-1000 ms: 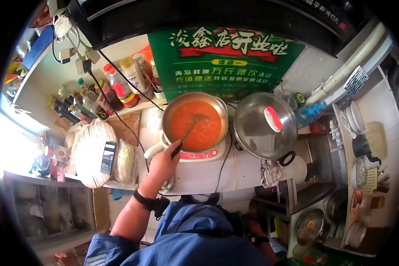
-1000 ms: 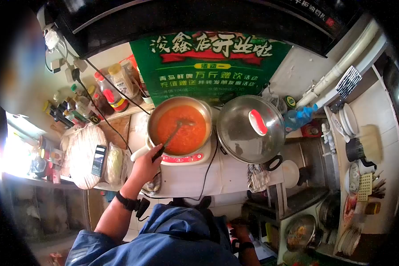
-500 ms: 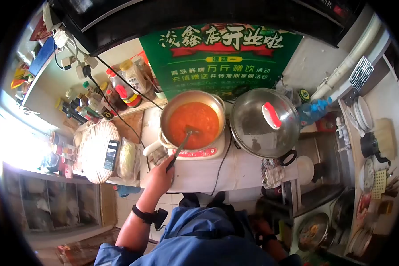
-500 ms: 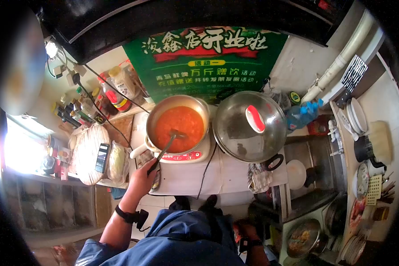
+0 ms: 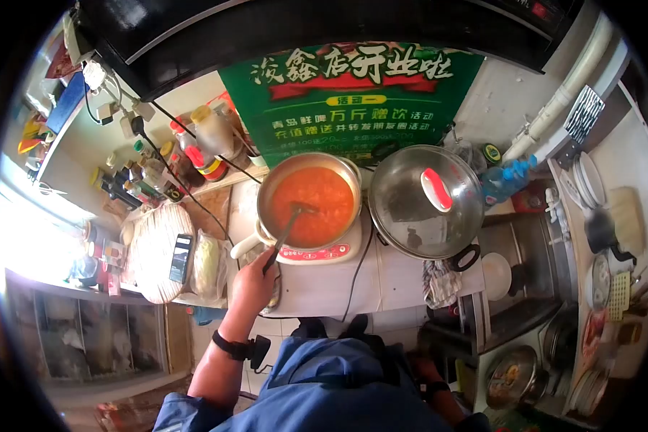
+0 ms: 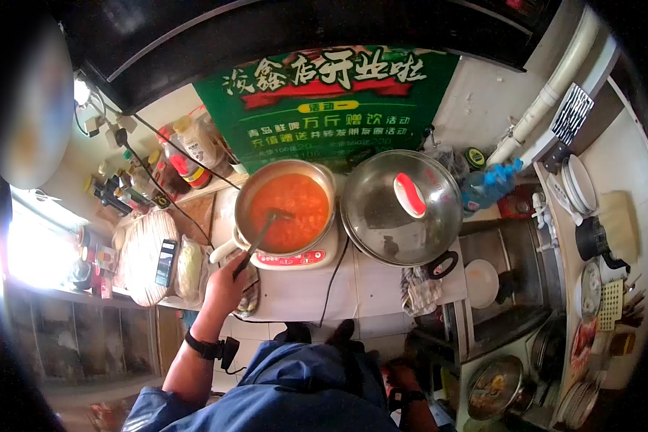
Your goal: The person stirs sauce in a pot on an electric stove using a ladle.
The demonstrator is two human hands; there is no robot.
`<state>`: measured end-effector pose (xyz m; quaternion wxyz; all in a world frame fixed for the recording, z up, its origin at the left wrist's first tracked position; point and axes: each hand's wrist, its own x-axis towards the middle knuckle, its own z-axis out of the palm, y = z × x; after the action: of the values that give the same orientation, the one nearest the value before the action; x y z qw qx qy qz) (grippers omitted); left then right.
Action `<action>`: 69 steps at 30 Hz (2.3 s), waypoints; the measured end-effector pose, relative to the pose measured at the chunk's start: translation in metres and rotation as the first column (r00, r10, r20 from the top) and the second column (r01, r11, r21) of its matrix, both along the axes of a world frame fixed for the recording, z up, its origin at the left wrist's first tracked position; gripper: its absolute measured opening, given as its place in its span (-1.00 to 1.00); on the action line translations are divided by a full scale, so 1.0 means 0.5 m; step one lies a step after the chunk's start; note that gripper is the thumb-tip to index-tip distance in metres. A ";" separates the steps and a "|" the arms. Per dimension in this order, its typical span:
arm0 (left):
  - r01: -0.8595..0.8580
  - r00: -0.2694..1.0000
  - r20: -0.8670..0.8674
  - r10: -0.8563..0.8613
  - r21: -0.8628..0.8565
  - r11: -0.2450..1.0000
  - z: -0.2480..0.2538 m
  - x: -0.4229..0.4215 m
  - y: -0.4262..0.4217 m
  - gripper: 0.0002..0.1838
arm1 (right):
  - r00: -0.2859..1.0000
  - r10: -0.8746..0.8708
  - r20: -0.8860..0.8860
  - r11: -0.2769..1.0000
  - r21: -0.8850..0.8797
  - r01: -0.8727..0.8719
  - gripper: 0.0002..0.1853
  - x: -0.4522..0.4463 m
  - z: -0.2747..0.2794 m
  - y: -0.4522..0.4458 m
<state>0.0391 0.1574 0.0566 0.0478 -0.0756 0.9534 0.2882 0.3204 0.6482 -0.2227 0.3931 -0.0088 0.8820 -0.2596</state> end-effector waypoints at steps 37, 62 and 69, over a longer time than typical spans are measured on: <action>0.038 0.999 0.019 -0.038 0.040 0.998 0.022 -0.099 0.061 -0.49 | 0.850 -0.409 0.332 0.903 0.011 0.430 -0.54 0.022 -0.050 0.012; 0.050 0.999 0.000 -0.050 0.058 0.997 0.030 -0.011 0.049 -0.54 | 0.996 0.073 -0.044 0.992 0.108 -0.068 -0.78 0.076 -0.130 0.048; -0.024 0.995 0.094 0.023 0.002 1.000 0.064 0.037 0.023 -0.52 | 0.991 0.043 -0.129 0.992 0.125 -0.026 -0.81 0.057 -0.121 0.043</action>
<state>0.0575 0.1689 0.0886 0.0892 -0.1002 0.9486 0.2866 0.3489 0.6696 -0.2830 0.3384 -0.0170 0.9201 -0.1967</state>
